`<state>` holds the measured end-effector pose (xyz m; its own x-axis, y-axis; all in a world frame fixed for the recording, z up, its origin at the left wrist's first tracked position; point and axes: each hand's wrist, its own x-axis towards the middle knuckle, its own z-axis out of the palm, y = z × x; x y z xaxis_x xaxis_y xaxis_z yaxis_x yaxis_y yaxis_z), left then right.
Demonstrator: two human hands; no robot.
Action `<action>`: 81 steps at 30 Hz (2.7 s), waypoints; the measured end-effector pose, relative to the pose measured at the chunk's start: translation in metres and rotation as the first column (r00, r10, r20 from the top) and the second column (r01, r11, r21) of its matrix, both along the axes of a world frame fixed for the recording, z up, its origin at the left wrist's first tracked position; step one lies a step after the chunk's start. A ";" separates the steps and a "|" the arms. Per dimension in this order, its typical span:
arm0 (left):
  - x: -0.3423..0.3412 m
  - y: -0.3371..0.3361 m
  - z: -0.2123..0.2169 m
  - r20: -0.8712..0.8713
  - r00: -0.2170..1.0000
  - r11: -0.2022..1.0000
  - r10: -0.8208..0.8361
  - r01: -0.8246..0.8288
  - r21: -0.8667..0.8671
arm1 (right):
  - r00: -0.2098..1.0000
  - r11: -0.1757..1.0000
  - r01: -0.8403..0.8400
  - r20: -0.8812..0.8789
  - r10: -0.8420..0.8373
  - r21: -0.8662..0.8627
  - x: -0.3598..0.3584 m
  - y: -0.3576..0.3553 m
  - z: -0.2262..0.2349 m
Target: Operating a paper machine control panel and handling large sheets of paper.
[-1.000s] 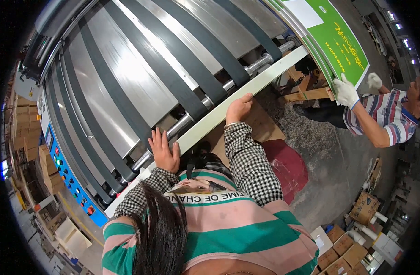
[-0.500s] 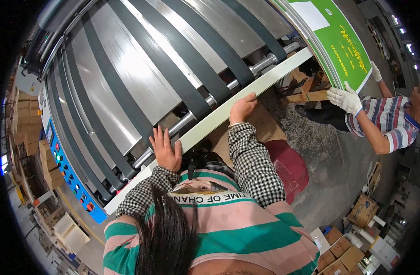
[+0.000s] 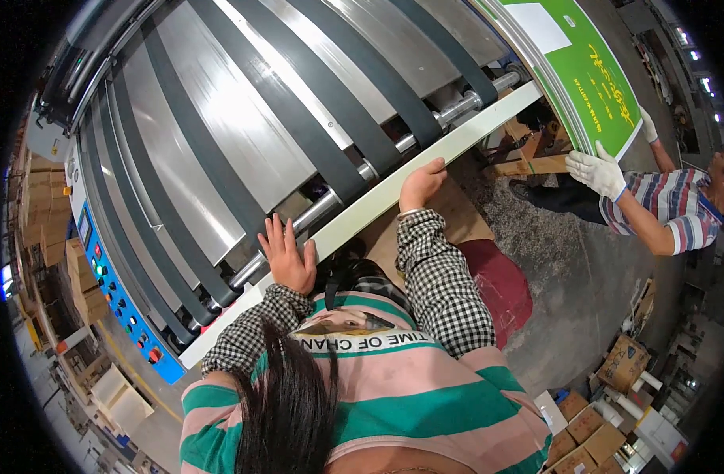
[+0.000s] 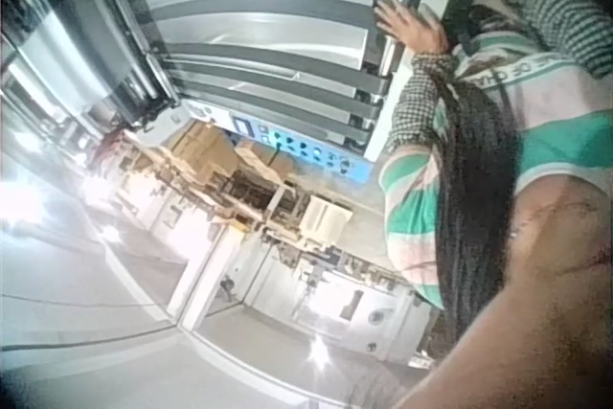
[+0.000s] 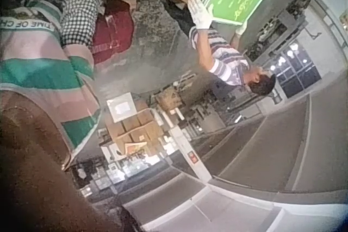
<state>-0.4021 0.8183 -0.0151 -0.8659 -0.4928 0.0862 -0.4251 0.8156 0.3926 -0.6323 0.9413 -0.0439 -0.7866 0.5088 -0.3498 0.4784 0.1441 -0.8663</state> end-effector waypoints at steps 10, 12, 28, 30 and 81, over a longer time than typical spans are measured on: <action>0.000 0.001 0.001 0.001 1.000 1.000 -0.003 0.003 0.002 | 0.997 0.997 -0.073 0.024 0.073 -0.025 0.001 0.005 0.003; 0.001 0.002 0.002 0.017 1.000 1.000 0.003 -0.003 0.003 | 0.995 0.995 -0.091 0.042 0.092 -0.036 0.002 0.006 0.005; 0.002 -0.008 0.004 -0.025 1.000 1.000 0.000 -0.001 -0.025 | 0.999 0.999 0.000 -0.048 0.002 0.038 -0.004 -0.009 -0.002; 0.003 -0.007 -0.003 -0.029 0.999 1.000 -0.012 0.012 -0.009 | 0.996 0.997 0.051 -0.069 -0.047 0.052 -0.005 -0.006 -0.014; 0.004 0.000 0.002 -0.020 1.000 0.997 0.003 -0.001 0.082 | 1.000 0.998 0.015 -0.015 -0.014 0.055 -0.001 0.006 -0.009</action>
<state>-0.3983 0.8179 -0.0131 -0.8635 -0.5004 0.0631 -0.4178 0.7798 0.4663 -0.6335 0.9472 -0.0530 -0.7836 0.5383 -0.3101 0.4685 0.1844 -0.8640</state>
